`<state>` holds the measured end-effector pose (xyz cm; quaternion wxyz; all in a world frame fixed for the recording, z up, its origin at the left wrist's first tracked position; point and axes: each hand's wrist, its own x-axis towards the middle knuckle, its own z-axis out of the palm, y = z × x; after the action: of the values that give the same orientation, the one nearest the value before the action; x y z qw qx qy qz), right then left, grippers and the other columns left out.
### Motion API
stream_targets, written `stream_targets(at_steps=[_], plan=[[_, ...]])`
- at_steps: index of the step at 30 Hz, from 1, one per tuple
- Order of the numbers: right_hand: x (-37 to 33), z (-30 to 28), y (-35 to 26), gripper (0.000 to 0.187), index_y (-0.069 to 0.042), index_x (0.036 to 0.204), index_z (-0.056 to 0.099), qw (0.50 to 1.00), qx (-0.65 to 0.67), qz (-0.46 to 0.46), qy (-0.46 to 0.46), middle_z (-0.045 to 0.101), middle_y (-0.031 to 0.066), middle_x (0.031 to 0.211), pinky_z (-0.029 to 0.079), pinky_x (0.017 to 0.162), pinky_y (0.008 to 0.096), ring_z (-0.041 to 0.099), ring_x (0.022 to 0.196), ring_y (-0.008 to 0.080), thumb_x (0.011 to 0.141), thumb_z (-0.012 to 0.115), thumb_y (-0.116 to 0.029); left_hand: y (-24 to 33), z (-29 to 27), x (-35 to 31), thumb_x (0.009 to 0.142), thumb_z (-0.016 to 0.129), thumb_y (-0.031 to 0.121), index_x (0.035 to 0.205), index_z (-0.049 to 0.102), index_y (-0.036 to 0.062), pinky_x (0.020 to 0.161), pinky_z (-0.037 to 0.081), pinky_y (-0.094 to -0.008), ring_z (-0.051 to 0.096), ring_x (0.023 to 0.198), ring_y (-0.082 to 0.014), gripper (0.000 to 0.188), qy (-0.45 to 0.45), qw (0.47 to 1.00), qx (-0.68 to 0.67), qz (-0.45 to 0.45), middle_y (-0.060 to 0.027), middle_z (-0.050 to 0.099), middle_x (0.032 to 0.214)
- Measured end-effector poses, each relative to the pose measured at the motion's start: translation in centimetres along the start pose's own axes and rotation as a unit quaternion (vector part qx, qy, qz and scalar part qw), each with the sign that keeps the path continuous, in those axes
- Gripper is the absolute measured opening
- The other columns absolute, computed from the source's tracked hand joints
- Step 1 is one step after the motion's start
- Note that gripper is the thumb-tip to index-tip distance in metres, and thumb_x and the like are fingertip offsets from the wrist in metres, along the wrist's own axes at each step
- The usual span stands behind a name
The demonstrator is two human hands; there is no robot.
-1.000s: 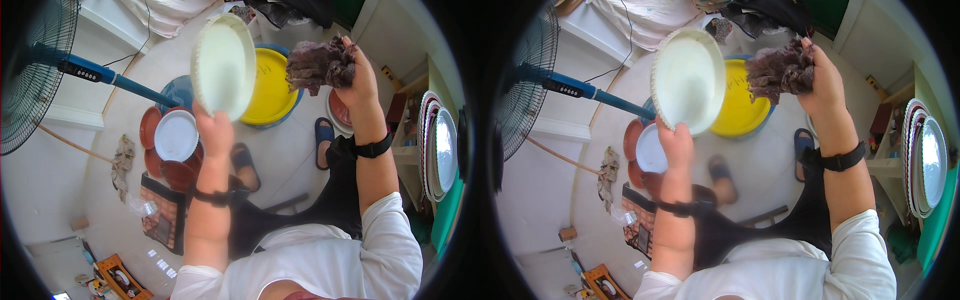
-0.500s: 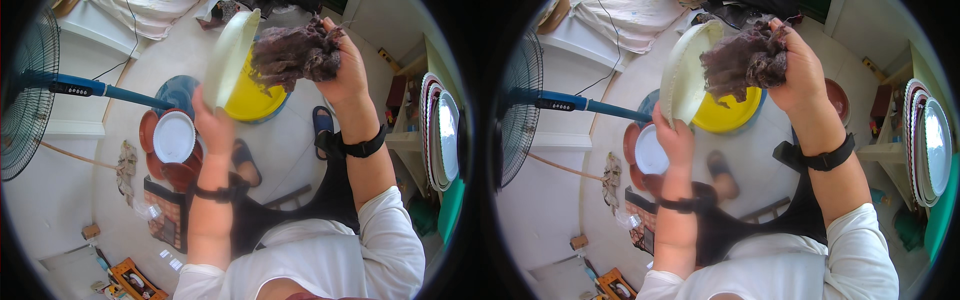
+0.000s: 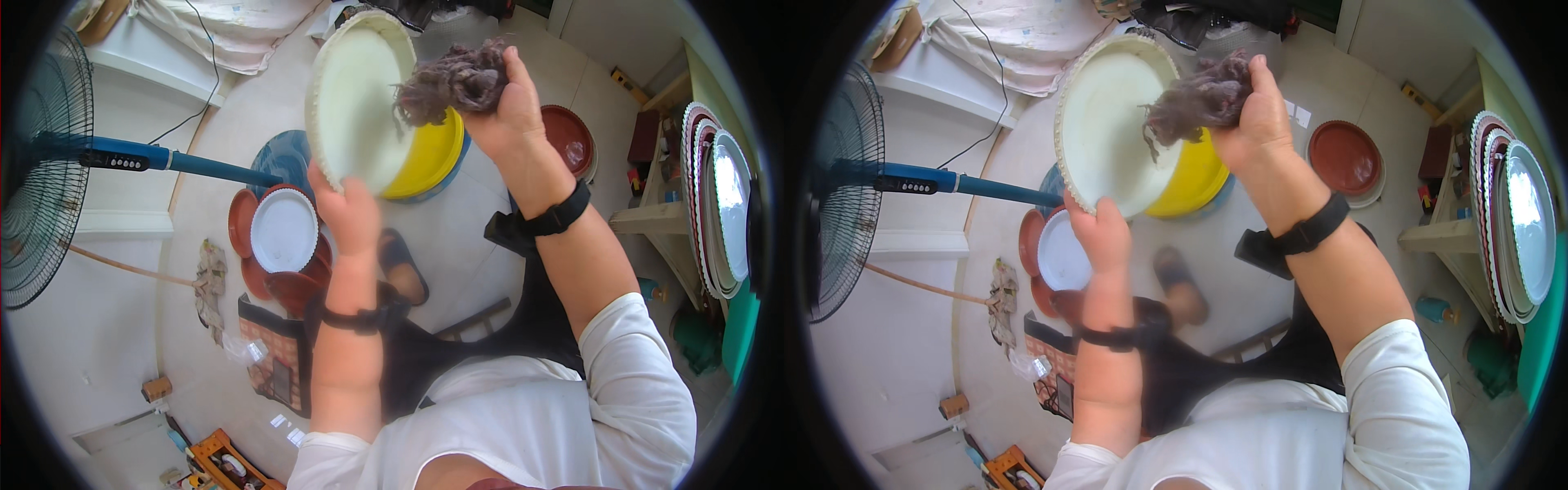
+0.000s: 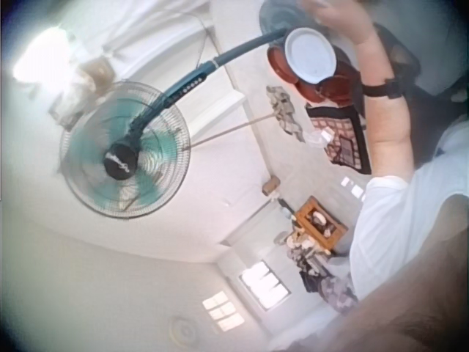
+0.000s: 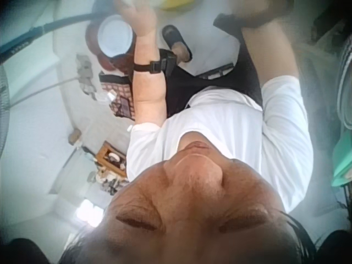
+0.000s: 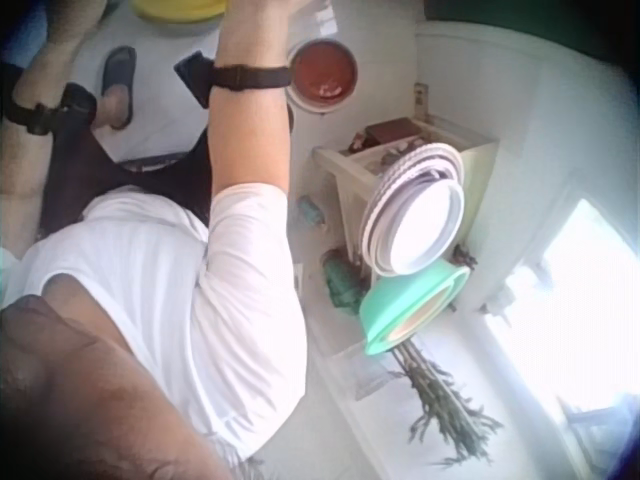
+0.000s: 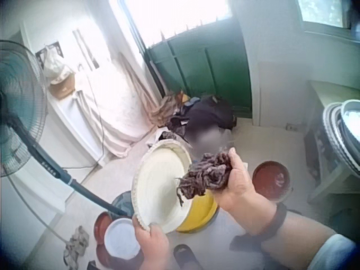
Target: Cleaning and drying various plates and lids using a cloth.
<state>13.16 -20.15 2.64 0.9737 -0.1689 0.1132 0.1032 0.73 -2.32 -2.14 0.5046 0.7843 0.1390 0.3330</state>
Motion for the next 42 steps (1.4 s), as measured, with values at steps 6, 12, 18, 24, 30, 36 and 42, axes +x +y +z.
stream_targets(at_steps=[6, 12, 18, 24, 30, 36, 42], plan=[[3.3, -1.0, 4.9, 0.022, -0.003, 0.107, 0.059, 0.997, -0.024, 0.068, 0.026, 0.064, 0.0127, 0.102, 0.048, 0.092, 0.0442, 0.061, 0.095, 0.0294, 0.088, 0.057, -0.014, 1.7, 0.4, -0.1, 0.093, 0.05, 0.009, 0.142, 0.036, -0.003, 0.105, 0.037, -0.0351, 0.05, 0.123, -0.0254, 0.052, -0.032, 0.992, -0.096, -0.075, -0.0192, 0.049, 0.136], [6.0, -1.6, 8.8, 0.03, -0.004, 0.11, 0.06, 0.882, -0.451, -0.028, 0.133, 0.064, 0.011, 0.106, 0.05, 0.079, 0.0369, 0.062, 0.095, 0.0238, 0.085, 0.069, -0.017, 1.1, 0.0, -0.1, 0.095, 0.049, 0.011, 0.151, 0.022, -0.0004, 0.113, 0.027, -0.0344, 0.037, 0.137, -0.0258, 0.064, -0.054, 0.992, -0.107, -0.052, -0.0197, 0.034, 0.15], [8.2, -0.3, 7.2, 0.032, -0.007, 0.103, 0.062, 0.965, -0.216, 0.146, 0.026, 0.064, 0.0075, 0.096, 0.053, 0.066, 0.0369, 0.063, 0.078, 0.021, 0.085, 0.072, -0.032, 1.2, -1.1, -0.1, 0.097, 0.057, 0.02, 0.152, 0.021, 0.002, 0.109, 0.032, -0.033, 0.043, 0.13, -0.0217, 0.068, -0.17, 0.983, -0.061, -0.038, -0.0123, 0.042, 0.144], [0.9, 3.1, 9.8, 0.042, 0.004, 0.122, 0.06, 0.877, -0.44, -0.05, -0.186, 0.063, 0.0142, 0.117, 0.049, 0.086, 0.0287, 0.062, 0.097, 0.0201, 0.081, 0.061, -0.006, 0.6, -2.0, 1.1, 0.096, 0.06, 0.027, 0.149, 0.027, 0.0013, 0.108, 0.033, -0.034, 0.043, 0.13, -0.0229, 0.068, -0.135, 0.98, -0.143, 0.01, -0.0141, 0.041, 0.145], [-2.6, 0.9, 11.2, 0.022, -0.009, 0.092, 0.071, 0.661, -0.597, -0.193, -0.411, 0.054, 0.0155, 0.093, 0.048, 0.081, 0.0408, 0.056, 0.094, 0.0366, 0.074, 0.062, 0.001, 1.0, -3.5, 1.6, 0.1, 0.053, 0.035, 0.149, 0.027, 0.0023, 0.107, 0.034, -0.0328, 0.045, 0.125, -0.0206, 0.064, -0.051, 0.97, -0.238, -0.012, -0.0109, 0.045, 0.14], [-1.7, -3.2, 10.7, 0.011, -0.006, 0.079, 0.071, 0.447, -0.726, -0.217, -0.476, 0.056, 0.0138, 0.095, 0.048, 0.083, 0.0398, 0.054, 0.097, 0.0335, 0.07, 0.067, -0.005, 0.5, -4.1, 1.5, 0.103, 0.046, 0.035, 0.143, 0.035, 0.0019, 0.104, 0.037, -0.0343, 0.047, 0.121, -0.0204, 0.053, 0.018, 0.94, -0.334, -0.064, -0.0111, 0.047, 0.136], [0.4, -5.4, 9.2, 0.018, -0.004, 0.086, 0.071, 0.357, -0.855, -0.251, -0.279, 0.06, 0.0142, 0.102, 0.048, 0.088, 0.0414, 0.054, 0.1, 0.0351, 0.071, 0.061, -0.005, 1.4, -4.4, 1.0, 0.104, 0.046, 0.03, 0.138, 0.039, 0.0018, 0.099, 0.042, -0.0335, 0.053, 0.116, -0.02, 0.045, 0.016, 0.928, -0.354, -0.118, -0.0108, 0.052, 0.131]])
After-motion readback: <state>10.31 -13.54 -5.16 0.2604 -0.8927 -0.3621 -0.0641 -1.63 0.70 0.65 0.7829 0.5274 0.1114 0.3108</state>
